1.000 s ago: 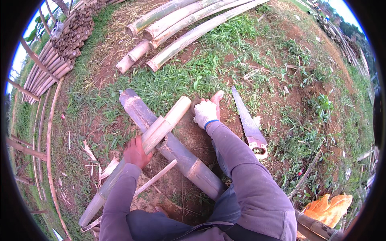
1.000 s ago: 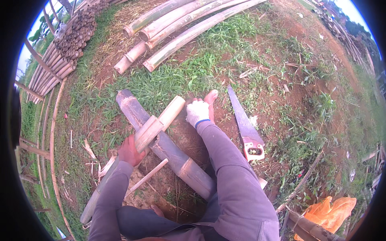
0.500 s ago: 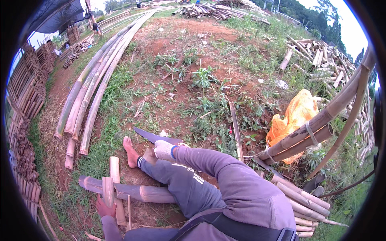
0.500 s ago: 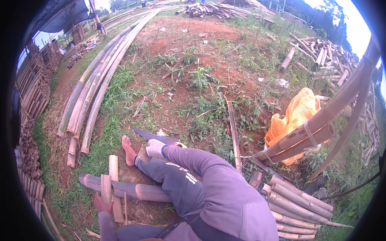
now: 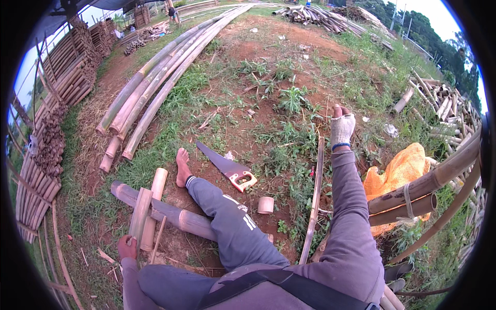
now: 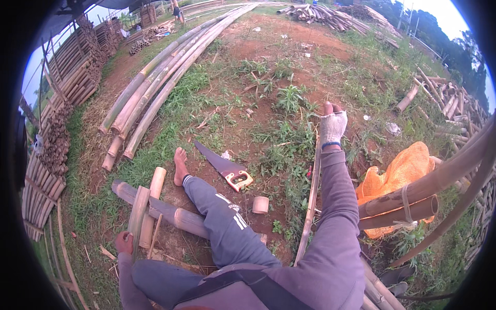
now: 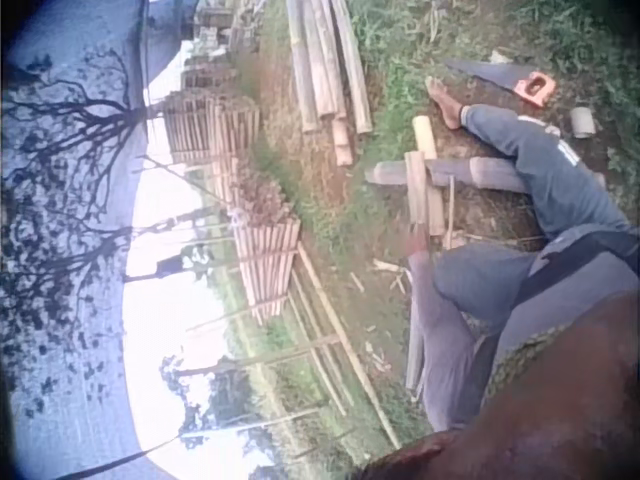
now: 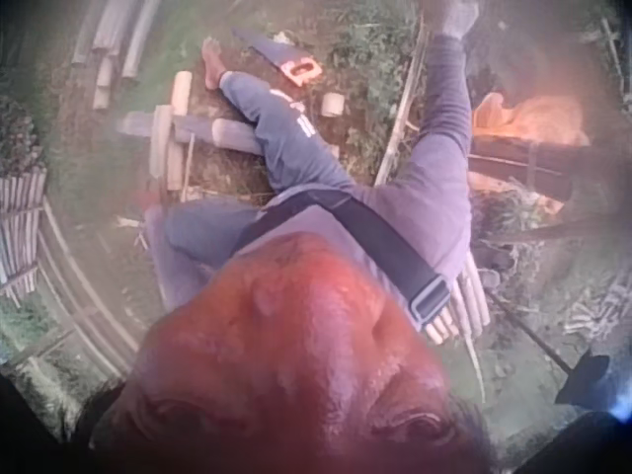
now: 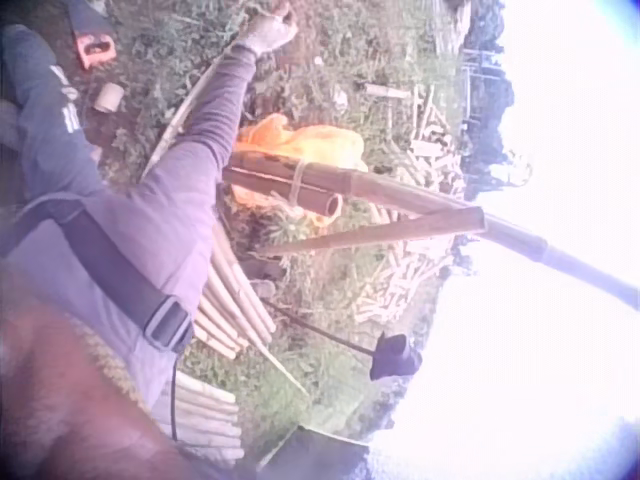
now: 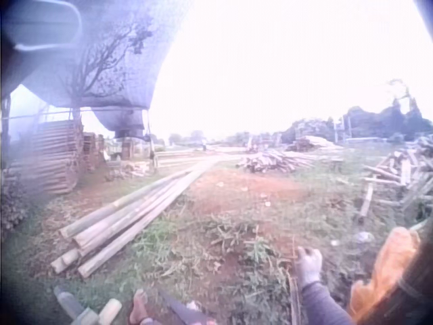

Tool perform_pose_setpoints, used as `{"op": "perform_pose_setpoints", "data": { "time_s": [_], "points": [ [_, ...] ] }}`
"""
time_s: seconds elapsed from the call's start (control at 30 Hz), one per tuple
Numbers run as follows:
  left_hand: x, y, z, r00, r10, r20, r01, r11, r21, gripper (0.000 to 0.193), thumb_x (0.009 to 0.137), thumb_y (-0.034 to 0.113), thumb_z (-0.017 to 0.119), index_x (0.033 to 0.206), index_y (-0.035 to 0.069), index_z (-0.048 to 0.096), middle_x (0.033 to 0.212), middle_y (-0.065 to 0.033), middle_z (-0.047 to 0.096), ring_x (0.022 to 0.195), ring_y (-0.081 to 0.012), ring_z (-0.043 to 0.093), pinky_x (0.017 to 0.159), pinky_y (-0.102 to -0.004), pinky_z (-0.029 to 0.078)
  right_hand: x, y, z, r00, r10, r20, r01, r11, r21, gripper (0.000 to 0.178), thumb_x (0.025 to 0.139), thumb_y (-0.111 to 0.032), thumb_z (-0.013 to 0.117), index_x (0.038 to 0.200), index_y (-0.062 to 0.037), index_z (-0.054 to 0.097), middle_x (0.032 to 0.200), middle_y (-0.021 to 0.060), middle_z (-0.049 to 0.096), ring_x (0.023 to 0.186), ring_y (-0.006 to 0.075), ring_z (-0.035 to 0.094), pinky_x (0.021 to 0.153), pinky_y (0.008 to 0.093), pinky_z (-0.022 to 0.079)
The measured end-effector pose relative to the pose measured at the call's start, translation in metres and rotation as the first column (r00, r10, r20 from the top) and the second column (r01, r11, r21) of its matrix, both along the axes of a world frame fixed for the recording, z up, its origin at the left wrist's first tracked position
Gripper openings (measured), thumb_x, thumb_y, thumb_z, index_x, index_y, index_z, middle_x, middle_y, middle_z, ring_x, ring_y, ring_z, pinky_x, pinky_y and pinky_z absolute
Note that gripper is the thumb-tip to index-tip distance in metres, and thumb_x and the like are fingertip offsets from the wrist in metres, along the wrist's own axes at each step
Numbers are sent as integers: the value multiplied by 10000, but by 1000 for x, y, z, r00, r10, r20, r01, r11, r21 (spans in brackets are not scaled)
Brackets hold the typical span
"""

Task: The person sits on the ground and uses a hand saw to cut long bamboo poles into shorter sections. They position each pole on a makeshift wooden stand, saw through it, and then move the cut pieces aside.

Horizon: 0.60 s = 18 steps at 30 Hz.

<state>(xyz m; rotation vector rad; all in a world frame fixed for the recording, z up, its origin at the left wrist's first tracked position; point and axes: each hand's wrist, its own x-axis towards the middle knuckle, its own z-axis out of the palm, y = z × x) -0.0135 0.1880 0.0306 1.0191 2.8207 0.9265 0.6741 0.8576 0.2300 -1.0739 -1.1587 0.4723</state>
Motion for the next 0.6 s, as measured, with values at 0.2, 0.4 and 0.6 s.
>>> {"op": "perform_pose_setpoints", "data": {
  "time_s": [0.2,0.4,0.6],
  "points": [
    [41,-68,22,991,137,7,-137,988,69,216,945,188,772,999,-20,796,895,-167,767,858,-255,739,827,-385,584,-258,-160,-143,415,862,291,-517,486,-705,422,1012,-415,715,1048,-13,839,805,218,764,753,301,749,755,429,559],
    [112,-139,52,925,253,283,-311,932,185,229,940,115,794,1140,6,765,951,-47,756,845,-130,693,794,-315,569,-384,-301,-178,-267,594,759,-716,405,-569,356,959,-417,730,1024,-83,835,1130,237,766,1075,413,759,939,544,604],
    [148,-179,104,871,335,358,-431,872,232,260,960,85,782,1200,6,721,948,-21,728,837,-112,660,792,-286,555,-410,-320,-207,-339,658,672,-651,352,-672,374,954,-391,742,1055,-39,815,1138,249,758,1081,428,755,946,534,605]
  ]
}}
